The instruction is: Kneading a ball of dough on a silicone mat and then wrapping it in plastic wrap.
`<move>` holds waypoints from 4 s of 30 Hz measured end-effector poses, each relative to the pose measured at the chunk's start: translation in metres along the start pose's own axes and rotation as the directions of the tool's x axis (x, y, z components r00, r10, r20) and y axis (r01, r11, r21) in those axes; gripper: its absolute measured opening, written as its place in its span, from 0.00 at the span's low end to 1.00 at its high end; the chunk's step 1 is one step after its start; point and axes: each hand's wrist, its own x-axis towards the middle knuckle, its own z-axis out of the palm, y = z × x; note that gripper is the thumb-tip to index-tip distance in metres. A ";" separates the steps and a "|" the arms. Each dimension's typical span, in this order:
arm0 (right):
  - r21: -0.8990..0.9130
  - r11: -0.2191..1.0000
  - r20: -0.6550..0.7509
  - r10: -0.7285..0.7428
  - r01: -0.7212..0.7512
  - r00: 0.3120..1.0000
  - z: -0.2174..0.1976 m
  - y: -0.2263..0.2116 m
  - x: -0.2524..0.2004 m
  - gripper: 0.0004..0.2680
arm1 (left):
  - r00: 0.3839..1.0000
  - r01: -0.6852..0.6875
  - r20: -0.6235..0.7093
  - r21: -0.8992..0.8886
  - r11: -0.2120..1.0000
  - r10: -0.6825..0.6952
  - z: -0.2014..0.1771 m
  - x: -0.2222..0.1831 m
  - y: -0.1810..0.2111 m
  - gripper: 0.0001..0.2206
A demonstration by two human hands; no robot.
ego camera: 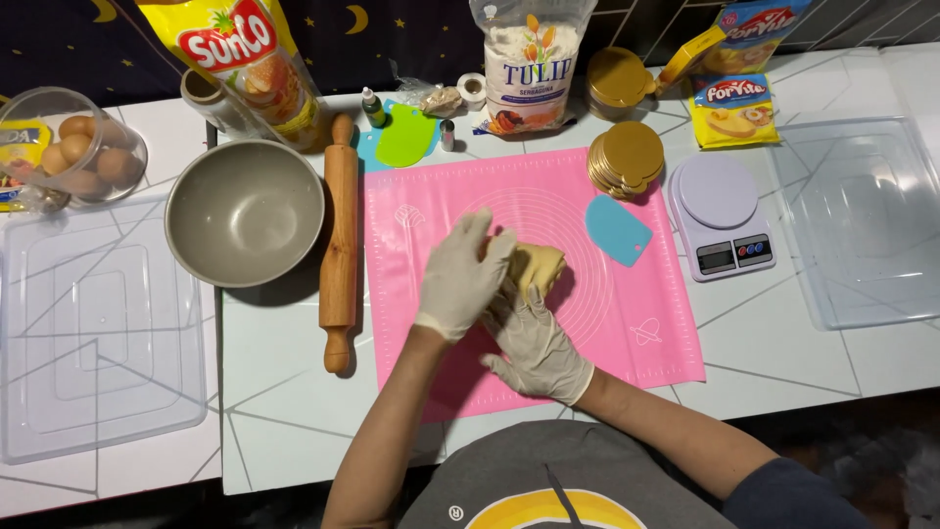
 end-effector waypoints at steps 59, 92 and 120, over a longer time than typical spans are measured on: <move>0.847 0.420 0.001 0.610 -0.325 0.793 -0.030 0.058 0.029 0.37 | 0.982 -0.156 -0.014 -0.621 0.768 0.188 0.003 -0.021 0.005 0.59; 0.395 0.802 0.047 0.470 -0.448 0.882 -0.047 0.051 0.042 0.16 | 0.794 -0.090 -0.607 -0.079 0.993 0.024 0.028 -0.041 0.013 0.21; 0.557 0.785 0.217 0.176 -0.270 0.960 0.038 0.138 0.030 0.40 | 0.910 -0.319 -0.248 0.090 0.944 0.331 0.046 0.005 -0.057 0.33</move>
